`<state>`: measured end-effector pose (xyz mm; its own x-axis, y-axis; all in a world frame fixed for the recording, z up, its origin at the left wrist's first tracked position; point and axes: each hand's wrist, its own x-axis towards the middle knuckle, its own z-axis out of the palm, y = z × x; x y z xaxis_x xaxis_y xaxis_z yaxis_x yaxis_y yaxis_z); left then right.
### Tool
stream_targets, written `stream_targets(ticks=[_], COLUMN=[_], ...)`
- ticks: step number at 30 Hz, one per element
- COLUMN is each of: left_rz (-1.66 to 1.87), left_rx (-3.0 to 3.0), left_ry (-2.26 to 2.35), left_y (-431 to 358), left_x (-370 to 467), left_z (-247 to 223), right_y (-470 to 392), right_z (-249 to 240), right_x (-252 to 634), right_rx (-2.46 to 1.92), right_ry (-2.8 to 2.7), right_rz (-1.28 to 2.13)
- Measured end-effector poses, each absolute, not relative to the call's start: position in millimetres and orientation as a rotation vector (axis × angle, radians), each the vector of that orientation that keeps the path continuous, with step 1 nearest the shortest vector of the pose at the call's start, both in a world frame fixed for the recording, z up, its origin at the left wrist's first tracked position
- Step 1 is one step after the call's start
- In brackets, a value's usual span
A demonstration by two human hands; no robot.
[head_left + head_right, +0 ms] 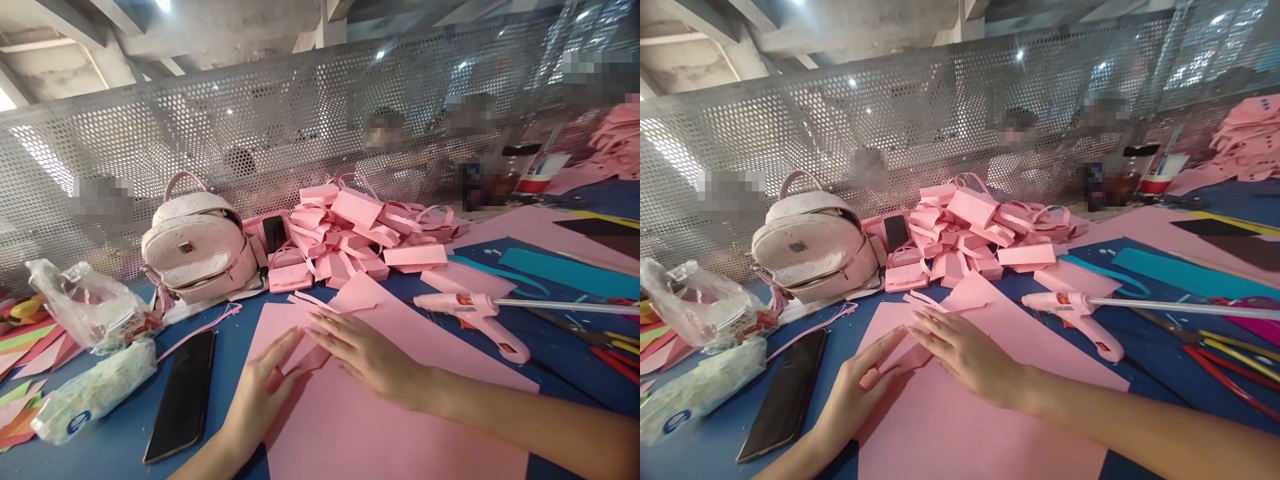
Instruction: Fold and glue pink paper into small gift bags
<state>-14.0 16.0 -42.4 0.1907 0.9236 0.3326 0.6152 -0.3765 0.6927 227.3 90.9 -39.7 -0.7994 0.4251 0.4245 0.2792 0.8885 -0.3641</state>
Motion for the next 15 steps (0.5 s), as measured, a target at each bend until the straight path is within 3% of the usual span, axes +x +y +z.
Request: stream_targets(ticks=[6, 15], left_rz=[1.024, 1.063], left_rx=[2.097, 1.711], left_ry=[1.356, 1.023], left_y=[17.3, 29.9], left_x=[-22.2, -19.9], left_z=[-39.4, -45.6], right_y=[93.5, 99.3], right_z=[-41.3, -43.9], right_x=[221.7, 223.5], right_rx=[-0.473, -0.453], right_ry=[-2.634, -2.582], right_rz=[0.338, 0.558])
